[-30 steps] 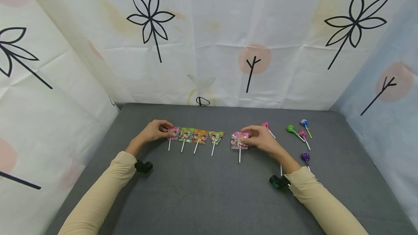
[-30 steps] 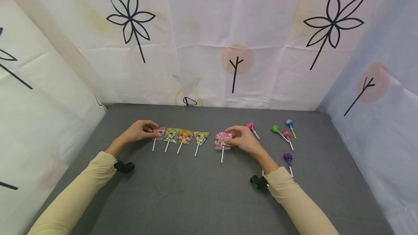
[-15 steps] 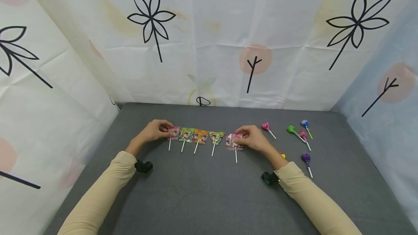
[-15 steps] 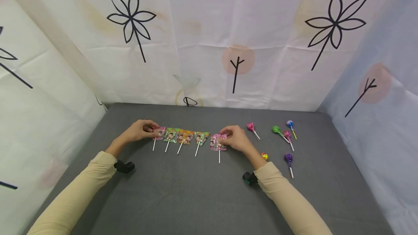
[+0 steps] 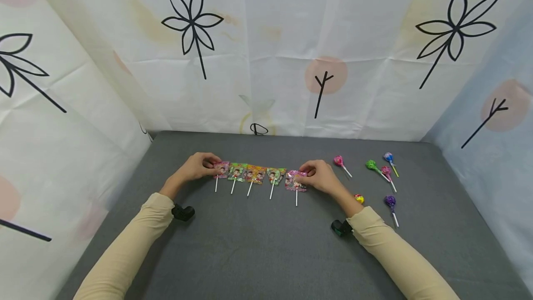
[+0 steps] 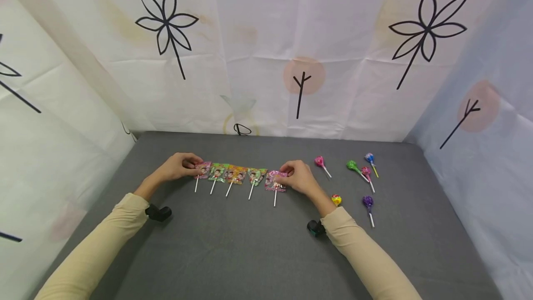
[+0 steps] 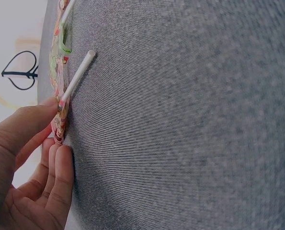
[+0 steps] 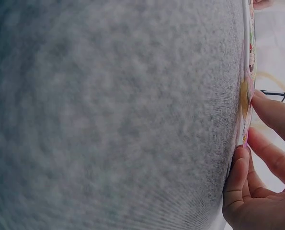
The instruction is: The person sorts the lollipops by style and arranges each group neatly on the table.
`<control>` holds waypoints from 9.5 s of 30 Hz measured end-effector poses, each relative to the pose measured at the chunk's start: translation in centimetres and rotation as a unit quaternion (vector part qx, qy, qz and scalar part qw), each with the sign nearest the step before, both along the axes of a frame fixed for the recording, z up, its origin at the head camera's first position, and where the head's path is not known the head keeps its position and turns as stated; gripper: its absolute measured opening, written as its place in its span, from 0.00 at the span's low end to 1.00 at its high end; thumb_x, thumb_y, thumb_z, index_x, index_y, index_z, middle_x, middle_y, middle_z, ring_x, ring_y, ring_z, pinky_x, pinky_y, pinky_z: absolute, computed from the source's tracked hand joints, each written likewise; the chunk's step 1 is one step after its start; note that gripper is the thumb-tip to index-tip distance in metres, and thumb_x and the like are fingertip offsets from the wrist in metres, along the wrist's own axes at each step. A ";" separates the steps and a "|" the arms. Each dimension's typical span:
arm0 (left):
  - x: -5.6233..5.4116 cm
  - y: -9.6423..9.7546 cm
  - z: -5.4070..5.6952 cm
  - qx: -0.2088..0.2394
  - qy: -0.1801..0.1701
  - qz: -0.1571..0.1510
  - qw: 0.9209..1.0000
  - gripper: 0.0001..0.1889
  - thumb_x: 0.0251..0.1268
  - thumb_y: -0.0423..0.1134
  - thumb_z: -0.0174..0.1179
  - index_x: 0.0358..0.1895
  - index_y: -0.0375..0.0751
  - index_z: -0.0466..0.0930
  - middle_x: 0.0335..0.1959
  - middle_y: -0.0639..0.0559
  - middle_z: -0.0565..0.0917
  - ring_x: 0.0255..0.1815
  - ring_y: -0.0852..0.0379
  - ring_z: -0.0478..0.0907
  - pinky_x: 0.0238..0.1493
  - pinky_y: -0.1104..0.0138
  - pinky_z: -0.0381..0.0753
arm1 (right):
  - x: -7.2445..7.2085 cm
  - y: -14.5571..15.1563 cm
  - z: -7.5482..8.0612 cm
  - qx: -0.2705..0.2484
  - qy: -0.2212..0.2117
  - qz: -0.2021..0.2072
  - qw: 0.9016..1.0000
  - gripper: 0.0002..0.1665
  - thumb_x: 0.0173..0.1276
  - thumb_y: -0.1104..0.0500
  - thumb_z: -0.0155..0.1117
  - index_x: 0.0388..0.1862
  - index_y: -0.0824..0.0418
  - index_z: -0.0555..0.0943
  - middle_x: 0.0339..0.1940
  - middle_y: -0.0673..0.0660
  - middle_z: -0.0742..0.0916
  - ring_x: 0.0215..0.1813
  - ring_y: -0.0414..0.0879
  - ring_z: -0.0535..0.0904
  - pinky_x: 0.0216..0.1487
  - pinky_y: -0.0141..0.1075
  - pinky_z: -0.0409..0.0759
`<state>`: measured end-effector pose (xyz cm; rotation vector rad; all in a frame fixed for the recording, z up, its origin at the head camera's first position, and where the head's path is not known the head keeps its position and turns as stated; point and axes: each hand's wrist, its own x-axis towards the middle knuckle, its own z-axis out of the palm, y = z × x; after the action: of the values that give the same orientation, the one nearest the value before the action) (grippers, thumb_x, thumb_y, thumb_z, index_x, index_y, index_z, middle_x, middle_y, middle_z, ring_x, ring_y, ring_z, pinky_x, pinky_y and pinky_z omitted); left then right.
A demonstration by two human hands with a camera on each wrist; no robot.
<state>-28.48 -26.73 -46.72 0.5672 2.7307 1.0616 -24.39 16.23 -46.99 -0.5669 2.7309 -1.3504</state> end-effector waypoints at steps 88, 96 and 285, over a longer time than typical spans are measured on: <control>-0.1 -0.1 -0.4 -0.008 0.010 -0.003 1.000 0.19 0.63 0.39 0.73 0.54 0.32 0.84 0.45 0.42 0.83 0.46 0.44 0.82 0.45 0.54 0.80 | 8.8 13.1 0.9 -0.077 -0.053 -0.047 0.995 0.20 0.65 0.69 0.74 0.53 0.75 0.81 0.46 0.66 0.86 0.46 0.45 0.84 0.43 0.29 0.79; 0.3 0.0 -0.2 -0.004 0.013 -0.004 1.000 0.19 0.65 0.38 0.72 0.54 0.31 0.83 0.46 0.40 0.83 0.47 0.41 0.82 0.43 0.52 0.80 | 8.7 12.9 1.1 -0.075 -0.058 -0.043 0.995 0.15 0.63 0.69 0.74 0.48 0.74 0.83 0.42 0.64 0.88 0.41 0.47 0.85 0.39 0.31 0.79; 11.3 -0.6 -0.6 0.052 0.048 -0.121 0.990 0.09 0.64 0.38 0.73 0.46 0.47 0.87 0.38 0.61 0.82 0.37 0.61 0.80 0.34 0.66 0.78 | 11.7 18.4 2.9 -0.094 -0.011 -0.066 0.993 0.18 0.72 0.67 0.68 0.57 0.75 0.79 0.50 0.62 0.87 0.48 0.39 0.85 0.45 0.30 0.80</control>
<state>-17.22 -27.35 -47.36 0.9629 2.6092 1.1459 -12.70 34.60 -44.06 -0.3819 2.6827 -1.6469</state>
